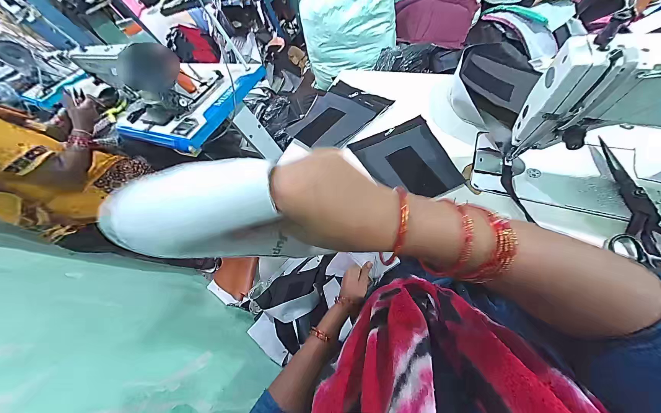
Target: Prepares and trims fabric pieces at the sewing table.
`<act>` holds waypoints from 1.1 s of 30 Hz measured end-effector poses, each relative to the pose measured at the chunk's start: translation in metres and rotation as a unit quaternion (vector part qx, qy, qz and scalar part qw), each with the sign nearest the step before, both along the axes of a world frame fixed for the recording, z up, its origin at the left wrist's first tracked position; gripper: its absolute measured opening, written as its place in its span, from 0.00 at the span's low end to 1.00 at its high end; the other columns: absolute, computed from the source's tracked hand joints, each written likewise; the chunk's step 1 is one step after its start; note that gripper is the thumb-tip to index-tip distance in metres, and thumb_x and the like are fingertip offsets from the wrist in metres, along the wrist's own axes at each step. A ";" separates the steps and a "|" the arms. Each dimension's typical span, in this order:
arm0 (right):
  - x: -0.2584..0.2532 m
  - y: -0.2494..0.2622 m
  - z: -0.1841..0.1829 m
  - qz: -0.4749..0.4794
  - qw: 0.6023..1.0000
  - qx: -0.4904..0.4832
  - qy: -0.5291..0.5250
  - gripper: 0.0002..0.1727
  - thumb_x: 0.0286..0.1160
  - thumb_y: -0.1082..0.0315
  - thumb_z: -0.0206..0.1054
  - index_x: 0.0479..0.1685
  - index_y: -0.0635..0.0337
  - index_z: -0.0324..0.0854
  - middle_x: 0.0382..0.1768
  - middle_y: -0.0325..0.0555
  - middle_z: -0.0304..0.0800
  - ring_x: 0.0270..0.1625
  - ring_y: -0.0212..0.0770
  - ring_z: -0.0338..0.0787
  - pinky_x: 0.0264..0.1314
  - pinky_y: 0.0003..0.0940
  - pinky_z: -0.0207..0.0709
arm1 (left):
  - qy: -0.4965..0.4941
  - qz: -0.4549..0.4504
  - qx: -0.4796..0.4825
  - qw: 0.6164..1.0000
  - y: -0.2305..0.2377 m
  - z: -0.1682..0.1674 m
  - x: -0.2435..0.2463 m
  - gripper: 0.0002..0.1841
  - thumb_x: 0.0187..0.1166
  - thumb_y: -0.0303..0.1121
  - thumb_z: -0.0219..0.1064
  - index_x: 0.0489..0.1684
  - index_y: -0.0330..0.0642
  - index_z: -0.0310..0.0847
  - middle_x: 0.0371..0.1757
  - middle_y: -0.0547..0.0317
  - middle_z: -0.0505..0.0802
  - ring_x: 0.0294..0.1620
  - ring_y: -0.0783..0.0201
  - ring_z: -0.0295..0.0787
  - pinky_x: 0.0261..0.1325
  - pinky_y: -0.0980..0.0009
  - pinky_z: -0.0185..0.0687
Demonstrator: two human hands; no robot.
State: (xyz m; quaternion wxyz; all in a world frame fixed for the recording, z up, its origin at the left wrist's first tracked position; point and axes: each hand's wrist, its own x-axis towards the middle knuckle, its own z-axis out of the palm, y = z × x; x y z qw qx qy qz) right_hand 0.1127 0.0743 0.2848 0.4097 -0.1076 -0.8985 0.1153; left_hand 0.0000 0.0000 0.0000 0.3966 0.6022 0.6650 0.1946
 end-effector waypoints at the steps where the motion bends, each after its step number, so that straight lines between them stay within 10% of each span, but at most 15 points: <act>1: -0.005 0.001 -0.026 0.006 0.997 -0.040 -0.059 0.09 0.69 0.68 0.75 0.26 0.65 0.88 0.25 0.53 0.89 0.32 0.53 0.92 0.30 0.51 0.79 | -0.022 0.012 -0.010 1.000 -0.008 -0.017 0.002 0.26 0.92 0.38 0.52 0.46 0.15 0.84 0.41 0.27 0.91 0.49 0.39 0.90 0.62 0.44 0.79; 3: -0.009 -0.001 -0.060 0.004 0.953 -0.158 -0.260 0.14 0.83 0.65 0.66 0.40 0.71 0.88 0.39 0.62 0.92 0.47 0.60 0.92 0.46 0.59 0.81 | -0.055 0.035 -0.027 0.998 -0.017 -0.055 -0.001 0.25 0.91 0.40 0.54 0.44 0.19 0.85 0.39 0.32 0.91 0.47 0.43 0.90 0.60 0.46 0.81; 6: -0.014 -0.006 -0.082 -0.050 0.782 -0.322 -0.531 0.20 0.90 0.74 0.52 0.75 0.77 0.73 0.75 0.72 0.76 0.77 0.69 0.76 0.76 0.65 0.65 | -0.101 0.091 -0.076 0.988 -0.017 -0.044 -0.001 0.22 0.91 0.37 0.55 0.43 0.18 0.82 0.39 0.36 0.91 0.43 0.54 0.90 0.56 0.56 0.84; 9: 0.009 0.007 -0.172 -0.041 0.822 -0.319 -0.469 0.17 0.86 0.71 0.59 0.66 0.73 0.79 0.64 0.73 0.83 0.64 0.73 0.85 0.58 0.71 0.76 | -0.162 0.150 -0.124 0.967 -0.013 0.004 0.010 0.15 0.91 0.27 0.52 0.53 0.17 0.78 0.44 0.40 0.89 0.41 0.65 0.86 0.54 0.67 0.82; 13: 0.080 -0.003 -0.184 -0.061 0.864 -0.367 -0.339 0.18 0.90 0.65 0.57 0.67 0.67 0.82 0.60 0.64 0.88 0.66 0.63 0.87 0.67 0.62 0.76 | -0.176 0.216 -0.079 0.957 0.008 -0.009 0.013 0.19 0.94 0.32 0.51 0.63 0.19 0.77 0.47 0.39 0.91 0.43 0.61 0.91 0.53 0.62 0.87; 16: 0.160 -0.020 -0.200 -0.246 0.914 -0.292 -0.137 0.15 0.86 0.65 0.61 0.53 0.66 0.90 0.48 0.56 0.94 0.55 0.52 0.94 0.62 0.48 0.85 | -0.196 0.237 -0.040 0.951 0.030 -0.011 0.017 0.25 0.96 0.38 0.47 0.75 0.20 0.67 0.60 0.31 0.89 0.55 0.53 0.92 0.63 0.56 0.87; 21: 0.295 -0.053 -0.202 -0.626 0.762 -0.154 -0.069 0.14 0.80 0.75 0.60 0.53 0.71 0.89 0.53 0.66 0.91 0.59 0.65 0.90 0.64 0.58 0.82 | -0.264 0.321 0.054 0.908 0.052 0.010 0.035 0.22 0.96 0.38 0.47 0.69 0.23 0.68 0.49 0.50 0.87 0.41 0.74 0.89 0.51 0.75 0.87; 26: 0.353 -0.077 -0.199 -0.745 0.605 -0.259 -0.112 0.22 0.85 0.70 0.60 0.73 0.72 0.79 0.69 0.79 0.79 0.73 0.77 0.78 0.75 0.67 0.70 | -0.225 0.316 0.134 0.912 0.042 -0.013 0.046 0.23 0.95 0.37 0.47 0.62 0.18 0.73 0.48 0.48 0.86 0.46 0.75 0.85 0.59 0.75 0.81; 29: 0.355 -0.076 -0.188 -0.744 0.574 -0.314 -0.134 0.26 0.85 0.68 0.63 0.79 0.71 0.72 0.65 0.79 0.82 0.71 0.77 0.80 0.73 0.69 0.70 | -0.244 0.339 0.142 0.897 0.039 -0.017 0.052 0.20 0.95 0.37 0.46 0.53 0.23 0.73 0.37 0.62 0.81 0.36 0.82 0.81 0.49 0.79 0.81; 33: 0.368 -0.079 -0.169 -0.696 0.595 -0.390 -0.098 0.31 0.77 0.69 0.70 0.80 0.71 0.69 0.61 0.77 0.84 0.64 0.74 0.85 0.67 0.71 0.73 | -0.292 0.370 0.122 0.873 0.036 -0.013 0.053 0.23 0.96 0.38 0.43 0.64 0.19 0.69 0.51 0.48 0.85 0.48 0.75 0.87 0.59 0.75 0.83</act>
